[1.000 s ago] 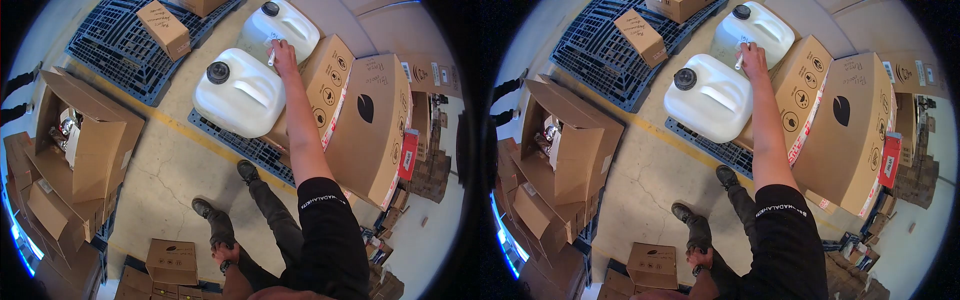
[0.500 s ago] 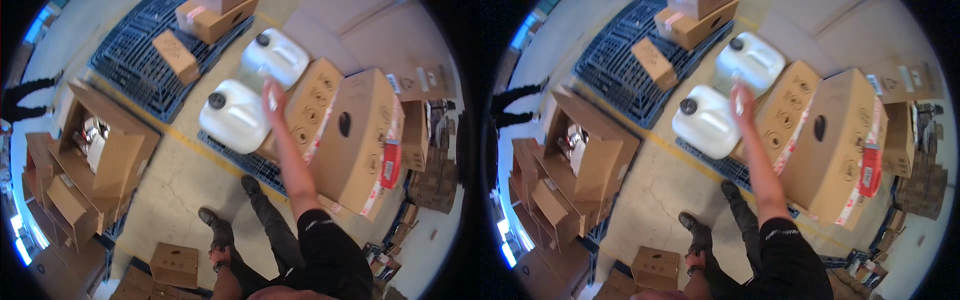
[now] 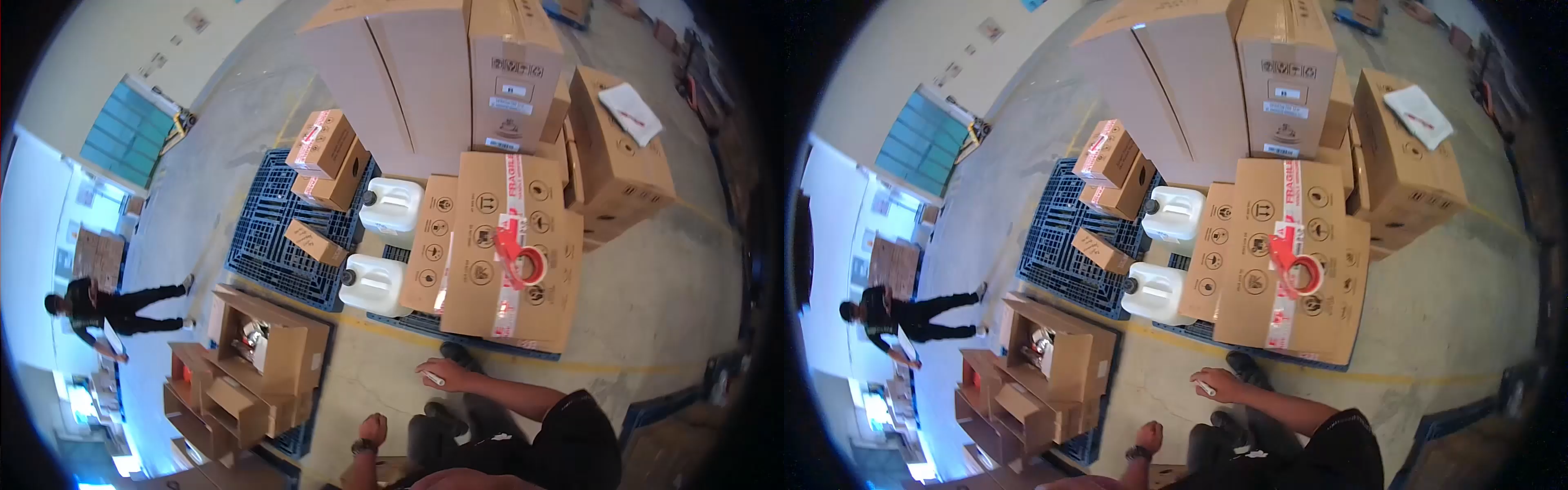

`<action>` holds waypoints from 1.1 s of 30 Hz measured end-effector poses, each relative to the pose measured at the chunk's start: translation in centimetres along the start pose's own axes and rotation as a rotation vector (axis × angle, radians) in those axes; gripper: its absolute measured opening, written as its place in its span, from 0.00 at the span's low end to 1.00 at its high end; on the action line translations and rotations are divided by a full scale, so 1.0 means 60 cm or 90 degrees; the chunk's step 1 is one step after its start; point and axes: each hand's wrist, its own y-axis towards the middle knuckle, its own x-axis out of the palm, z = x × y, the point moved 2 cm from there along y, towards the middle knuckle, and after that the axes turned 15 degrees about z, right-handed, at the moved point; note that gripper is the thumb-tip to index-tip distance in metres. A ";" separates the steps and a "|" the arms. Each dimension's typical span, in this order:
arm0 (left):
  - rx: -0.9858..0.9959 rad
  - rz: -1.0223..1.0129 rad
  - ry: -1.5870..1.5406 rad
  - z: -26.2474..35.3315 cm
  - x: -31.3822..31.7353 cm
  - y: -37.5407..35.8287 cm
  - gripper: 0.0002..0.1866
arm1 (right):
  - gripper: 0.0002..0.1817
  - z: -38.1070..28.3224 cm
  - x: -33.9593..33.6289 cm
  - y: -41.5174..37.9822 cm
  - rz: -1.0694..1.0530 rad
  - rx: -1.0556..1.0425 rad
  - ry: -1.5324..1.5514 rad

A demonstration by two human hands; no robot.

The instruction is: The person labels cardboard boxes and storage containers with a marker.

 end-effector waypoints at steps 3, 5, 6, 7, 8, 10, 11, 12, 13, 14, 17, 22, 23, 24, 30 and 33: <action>0.262 -0.018 0.042 0.019 0.096 -0.018 0.17 | 0.16 0.050 -0.056 -0.058 0.135 -0.077 0.018; 0.157 -0.068 -0.014 0.177 0.016 -0.043 0.18 | 0.18 0.006 -0.137 -0.084 0.238 -0.030 -0.012; 0.169 -0.068 -0.022 0.215 0.007 -0.057 0.18 | 0.18 -0.046 -0.178 -0.103 0.329 -0.045 0.001; 0.188 -0.059 -0.041 0.250 -0.004 -0.069 0.18 | 0.18 -0.069 -0.203 -0.144 0.344 -0.032 -0.015; 0.201 -0.024 -0.085 0.275 -0.003 -0.089 0.17 | 0.18 -0.087 -0.218 -0.179 0.337 0.067 0.010; 0.240 0.019 -0.118 0.315 -0.009 -0.114 0.16 | 0.16 -0.109 -0.221 -0.241 0.354 0.164 0.097; 0.228 0.059 -0.174 0.334 -0.001 -0.130 0.16 | 0.16 -0.101 -0.207 -0.278 0.373 0.161 0.097; 0.216 0.097 -0.238 0.361 0.004 -0.153 0.16 | 0.16 -0.098 -0.197 -0.318 0.351 0.229 0.213; 0.231 0.088 -0.238 0.384 0.013 -0.184 0.16 | 0.16 -0.113 -0.187 -0.358 0.327 0.298 0.334; 0.232 0.098 -0.320 0.402 0.021 -0.215 0.14 | 0.15 -0.132 -0.170 -0.398 0.358 0.327 0.405; 0.256 0.035 -0.474 0.451 0.026 -0.319 0.10 | 0.14 -0.189 -0.146 -0.501 0.424 0.350 0.509; 0.273 -0.088 -0.455 0.533 0.020 -0.450 0.13 | 0.11 -0.230 -0.181 -0.607 0.438 0.360 0.546; 0.284 -0.099 -0.464 0.546 0.034 -0.455 0.12 | 0.11 -0.235 -0.207 -0.626 0.452 0.340 0.565; 0.292 -0.125 -0.441 0.574 0.030 -0.464 0.12 | 0.11 -0.241 -0.233 -0.648 0.416 0.334 0.545; 0.376 -0.217 -0.425 0.785 0.080 -0.520 0.16 | 0.11 -0.240 -0.382 -0.800 0.499 0.279 0.395; 0.486 -0.333 -0.321 0.936 0.149 -0.550 0.18 | 0.12 -0.220 -0.499 -0.916 0.628 0.303 0.276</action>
